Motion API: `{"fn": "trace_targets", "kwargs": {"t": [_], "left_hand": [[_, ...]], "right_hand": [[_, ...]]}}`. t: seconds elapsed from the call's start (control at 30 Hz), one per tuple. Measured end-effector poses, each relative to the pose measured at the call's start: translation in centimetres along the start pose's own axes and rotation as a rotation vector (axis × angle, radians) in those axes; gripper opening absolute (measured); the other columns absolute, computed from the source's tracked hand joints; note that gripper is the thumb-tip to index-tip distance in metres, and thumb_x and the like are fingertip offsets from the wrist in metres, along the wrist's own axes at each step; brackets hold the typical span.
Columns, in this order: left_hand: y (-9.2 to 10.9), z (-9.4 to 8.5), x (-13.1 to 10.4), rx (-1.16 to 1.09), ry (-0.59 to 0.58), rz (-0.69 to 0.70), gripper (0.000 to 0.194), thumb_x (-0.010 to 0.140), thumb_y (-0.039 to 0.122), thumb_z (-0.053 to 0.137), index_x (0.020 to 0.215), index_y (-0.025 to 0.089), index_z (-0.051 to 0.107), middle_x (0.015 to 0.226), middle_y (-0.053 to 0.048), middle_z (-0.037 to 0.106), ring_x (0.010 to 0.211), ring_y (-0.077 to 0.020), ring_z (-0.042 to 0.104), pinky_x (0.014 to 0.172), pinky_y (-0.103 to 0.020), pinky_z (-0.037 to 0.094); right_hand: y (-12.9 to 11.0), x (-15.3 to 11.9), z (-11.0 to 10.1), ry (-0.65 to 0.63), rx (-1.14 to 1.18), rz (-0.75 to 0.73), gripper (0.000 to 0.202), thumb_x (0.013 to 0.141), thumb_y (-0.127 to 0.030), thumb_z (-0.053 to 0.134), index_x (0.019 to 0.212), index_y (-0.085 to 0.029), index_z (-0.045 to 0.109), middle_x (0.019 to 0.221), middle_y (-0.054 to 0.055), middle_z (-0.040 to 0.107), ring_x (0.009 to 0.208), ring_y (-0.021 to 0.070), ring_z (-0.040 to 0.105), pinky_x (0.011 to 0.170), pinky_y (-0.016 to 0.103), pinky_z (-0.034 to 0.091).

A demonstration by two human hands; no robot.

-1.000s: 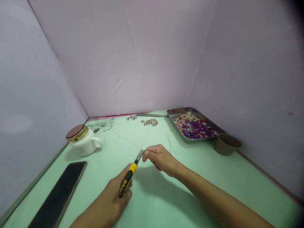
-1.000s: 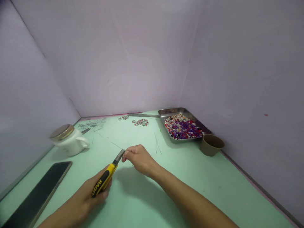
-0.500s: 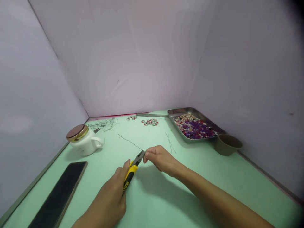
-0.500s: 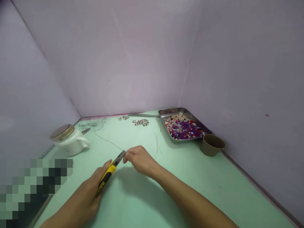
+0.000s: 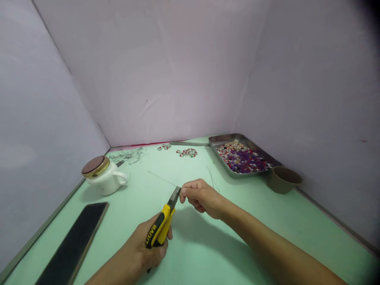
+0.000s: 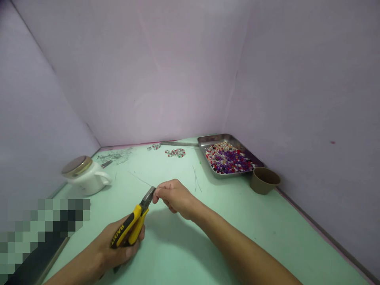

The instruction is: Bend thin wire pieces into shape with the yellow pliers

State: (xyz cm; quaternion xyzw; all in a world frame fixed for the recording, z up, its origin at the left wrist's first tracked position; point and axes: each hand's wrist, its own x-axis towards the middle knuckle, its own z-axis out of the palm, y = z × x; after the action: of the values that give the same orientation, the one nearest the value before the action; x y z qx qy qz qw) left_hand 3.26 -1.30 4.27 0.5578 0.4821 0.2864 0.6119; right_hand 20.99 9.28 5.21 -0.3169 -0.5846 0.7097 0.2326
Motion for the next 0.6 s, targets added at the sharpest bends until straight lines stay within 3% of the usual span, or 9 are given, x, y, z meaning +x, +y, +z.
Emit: {"fn": "trace_targets", "kwargs": {"t": [0.13, 0.27, 0.37, 0.43, 0.6], "left_hand": [[-0.2, 0.0, 0.1, 0.041, 0.008, -0.011, 0.019, 0.066, 0.010, 0.046, 0.082, 0.019, 0.045, 0.058, 0.007, 0.039, 0.047, -0.0071, 0.032, 0.045, -0.019, 0.030], [-0.2, 0.1, 0.0, 0.240, 0.119, 0.020, 0.022, 0.068, 0.008, 0.044, 0.086, 0.020, 0.047, 0.066, 0.005, 0.045, 0.058, -0.0096, 0.039, 0.054, -0.020, 0.036], [-0.7, 0.2, -0.1, 0.425, 0.211, -0.009, 0.038, 0.074, 0.011, 0.041, 0.111, 0.020, 0.041, 0.091, -0.002, 0.052, 0.082, -0.0157, 0.048, 0.077, -0.027, 0.041], [-1.3, 0.2, -0.2, 0.500, 0.241, -0.021, 0.049, 0.077, 0.012, 0.038, 0.125, 0.020, 0.030, 0.111, -0.007, 0.048, 0.103, -0.0206, 0.044, 0.093, -0.035, 0.034], [-2.4, 0.2, 0.0, 0.636, 0.289, 0.090, 0.055, 0.080, 0.011, 0.036, 0.132, 0.024, 0.023, 0.128, -0.007, 0.039, 0.122, -0.0216, 0.032, 0.102, -0.035, 0.024]], "right_hand": [[-0.2, -0.1, 0.0, -0.027, 0.044, 0.016, 0.017, 0.071, -0.026, 0.048, 0.059, -0.015, 0.052, 0.036, -0.011, 0.021, 0.035, 0.0039, 0.011, 0.033, 0.019, 0.010], [-0.1, 0.0, 0.1, 0.017, -0.025, 0.019, 0.016, 0.071, -0.024, 0.046, 0.058, -0.016, 0.052, 0.036, -0.011, 0.021, 0.035, 0.0045, 0.013, 0.034, 0.020, 0.011], [0.3, 0.2, 0.2, 0.092, -0.207, -0.008, 0.017, 0.071, -0.021, 0.044, 0.059, -0.015, 0.055, 0.037, -0.009, 0.025, 0.035, 0.0048, 0.019, 0.035, 0.020, 0.014], [0.4, 0.2, 0.2, 0.116, -0.315, -0.026, 0.018, 0.071, -0.020, 0.043, 0.061, -0.015, 0.057, 0.039, -0.009, 0.028, 0.036, 0.0046, 0.022, 0.037, 0.019, 0.017], [0.5, 0.2, 0.3, 0.131, -0.407, -0.039, 0.020, 0.073, -0.021, 0.041, 0.061, -0.015, 0.056, 0.042, -0.008, 0.029, 0.040, 0.0056, 0.024, 0.040, 0.019, 0.021]]}}
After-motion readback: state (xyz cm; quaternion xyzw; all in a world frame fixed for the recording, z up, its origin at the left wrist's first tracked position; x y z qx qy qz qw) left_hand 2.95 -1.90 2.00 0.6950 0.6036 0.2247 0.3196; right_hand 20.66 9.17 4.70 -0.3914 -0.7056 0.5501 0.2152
